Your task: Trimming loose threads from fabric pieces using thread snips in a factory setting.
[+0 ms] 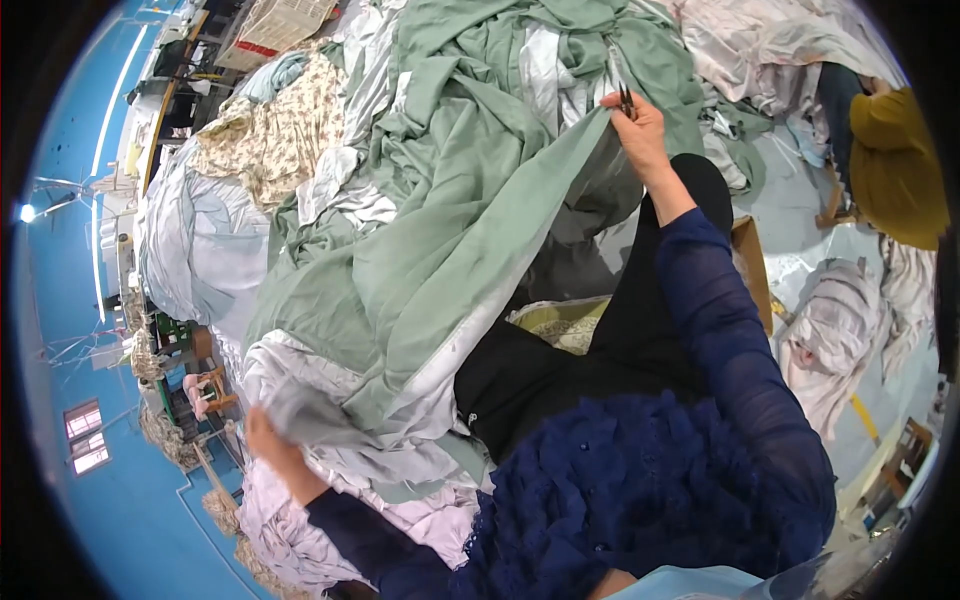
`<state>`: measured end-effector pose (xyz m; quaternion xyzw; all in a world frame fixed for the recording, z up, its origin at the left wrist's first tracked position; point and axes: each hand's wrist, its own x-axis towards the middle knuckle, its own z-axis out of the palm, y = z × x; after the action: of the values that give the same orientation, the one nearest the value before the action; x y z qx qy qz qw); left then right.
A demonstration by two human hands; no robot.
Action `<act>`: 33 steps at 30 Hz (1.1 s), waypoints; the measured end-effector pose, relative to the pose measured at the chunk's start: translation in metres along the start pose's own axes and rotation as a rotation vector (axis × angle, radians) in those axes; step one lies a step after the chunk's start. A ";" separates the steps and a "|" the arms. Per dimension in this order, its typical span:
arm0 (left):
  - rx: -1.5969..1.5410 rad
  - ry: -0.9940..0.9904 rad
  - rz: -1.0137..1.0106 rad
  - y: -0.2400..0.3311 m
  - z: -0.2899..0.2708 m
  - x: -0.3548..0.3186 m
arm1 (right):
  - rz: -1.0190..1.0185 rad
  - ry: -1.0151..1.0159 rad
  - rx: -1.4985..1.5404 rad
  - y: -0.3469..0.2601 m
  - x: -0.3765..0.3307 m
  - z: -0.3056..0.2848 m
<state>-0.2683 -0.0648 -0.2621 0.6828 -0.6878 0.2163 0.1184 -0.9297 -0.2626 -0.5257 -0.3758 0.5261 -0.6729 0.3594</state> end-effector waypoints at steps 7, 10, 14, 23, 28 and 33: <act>-0.681 -0.512 0.253 0.313 0.070 0.019 | 0.022 0.041 0.060 -0.004 0.000 0.002; -0.714 -0.799 0.260 0.340 0.087 0.004 | -0.015 0.116 0.073 0.008 0.003 -0.004; -0.477 -0.521 0.502 0.363 0.099 -0.019 | 0.176 0.249 0.293 0.010 0.005 0.002; -0.456 -0.453 0.597 0.371 0.118 -0.030 | 0.428 0.340 0.504 -0.004 0.005 0.006; -0.410 -0.053 0.317 0.308 0.107 0.000 | 0.327 0.116 0.276 -0.013 -0.007 0.019; -0.541 0.421 -0.484 0.205 0.058 0.064 | -0.158 -0.745 -0.128 -0.083 -0.092 0.072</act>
<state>-0.4658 -0.1536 -0.3116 0.7099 -0.5005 0.1287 0.4786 -0.8316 -0.1975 -0.4445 -0.6554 0.3699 -0.4819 0.4488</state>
